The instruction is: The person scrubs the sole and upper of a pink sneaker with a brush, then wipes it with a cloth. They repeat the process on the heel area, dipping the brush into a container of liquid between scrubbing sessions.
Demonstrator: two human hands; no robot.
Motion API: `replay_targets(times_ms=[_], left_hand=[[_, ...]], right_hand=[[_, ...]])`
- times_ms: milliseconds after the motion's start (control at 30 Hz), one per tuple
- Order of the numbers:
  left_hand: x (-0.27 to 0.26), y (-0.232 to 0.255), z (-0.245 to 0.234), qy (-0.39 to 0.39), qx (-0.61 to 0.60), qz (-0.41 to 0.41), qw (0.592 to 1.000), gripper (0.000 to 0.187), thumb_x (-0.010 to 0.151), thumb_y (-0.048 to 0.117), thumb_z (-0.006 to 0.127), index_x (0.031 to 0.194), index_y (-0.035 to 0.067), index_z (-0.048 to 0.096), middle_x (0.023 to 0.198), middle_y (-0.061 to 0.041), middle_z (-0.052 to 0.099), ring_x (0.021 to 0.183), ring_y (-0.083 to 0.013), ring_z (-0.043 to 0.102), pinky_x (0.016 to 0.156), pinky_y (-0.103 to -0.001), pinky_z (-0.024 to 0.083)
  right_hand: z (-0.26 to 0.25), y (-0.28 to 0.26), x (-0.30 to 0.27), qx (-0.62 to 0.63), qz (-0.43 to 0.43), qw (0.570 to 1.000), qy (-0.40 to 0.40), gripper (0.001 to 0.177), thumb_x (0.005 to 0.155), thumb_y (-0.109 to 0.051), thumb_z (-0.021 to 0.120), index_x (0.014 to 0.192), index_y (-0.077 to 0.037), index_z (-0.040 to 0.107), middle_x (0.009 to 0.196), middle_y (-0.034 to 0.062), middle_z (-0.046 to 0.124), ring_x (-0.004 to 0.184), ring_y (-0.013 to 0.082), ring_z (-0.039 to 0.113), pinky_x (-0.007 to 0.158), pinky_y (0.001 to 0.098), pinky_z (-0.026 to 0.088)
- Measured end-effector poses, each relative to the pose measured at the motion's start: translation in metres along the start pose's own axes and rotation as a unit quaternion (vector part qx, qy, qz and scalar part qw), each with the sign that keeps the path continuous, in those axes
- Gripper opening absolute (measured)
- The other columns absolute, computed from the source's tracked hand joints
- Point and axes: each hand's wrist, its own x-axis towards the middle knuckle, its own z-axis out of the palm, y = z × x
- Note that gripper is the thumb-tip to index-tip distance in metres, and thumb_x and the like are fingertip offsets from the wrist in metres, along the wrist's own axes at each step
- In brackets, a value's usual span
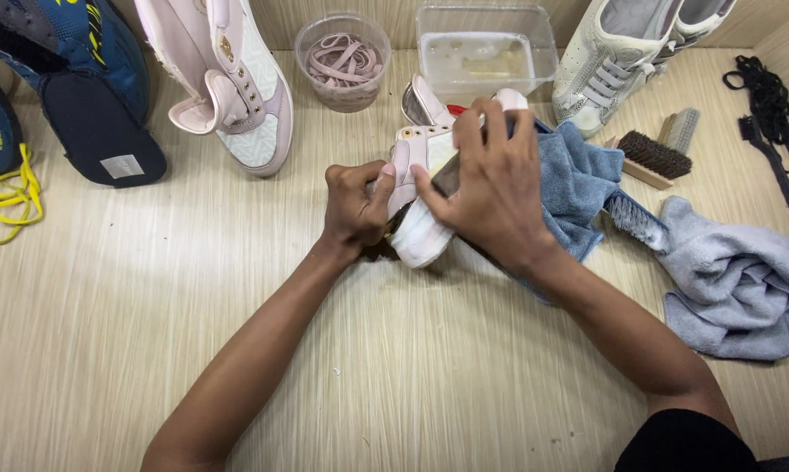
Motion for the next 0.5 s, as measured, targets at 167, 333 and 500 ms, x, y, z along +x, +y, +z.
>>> replay_targets(times_ms=[167,333,500], left_hand=[[0.005,0.005,-0.006,0.012,0.005,0.023,1.0,0.048,0.103,0.021,0.05,0.058,0.009,0.039,0.051,0.002,0.03,0.047,-0.0113,0.029,0.048,-0.035,0.019],[0.002,0.001,-0.009,0.008,0.014,0.02,1.0,0.046,0.104,0.021,0.047,0.062,0.008,0.038,0.054,0.002,0.029,0.049,-0.0126,0.028,0.049,-0.036,0.02],[0.006,-0.006,-0.014,-0.003,-0.003,0.031,1.0,0.047,0.104,0.021,0.048,0.059,0.009,0.04,0.052,0.001,0.032,0.047,-0.0128,0.029,0.049,-0.036,0.02]], right_hand=[[-0.017,-0.043,-0.018,0.042,-0.034,0.998,-0.004,0.072,0.09,-0.073,0.07,0.109,-0.005,0.055,0.144,0.0239,0.043,0.118,0.0443,0.047,0.098,0.0564,0.05],[-0.011,-0.021,-0.018,0.064,-0.069,0.995,-0.014,0.083,0.089,-0.082,0.052,0.12,-0.007,0.062,0.143,0.0255,0.041,0.111,0.0388,0.051,0.092,0.0539,0.054],[-0.005,-0.025,-0.024,0.053,-0.076,0.995,0.048,0.093,0.086,-0.086,0.051,0.146,-0.017,0.062,0.134,0.0203,0.059,0.099,0.0379,0.052,0.081,0.049,0.051]])
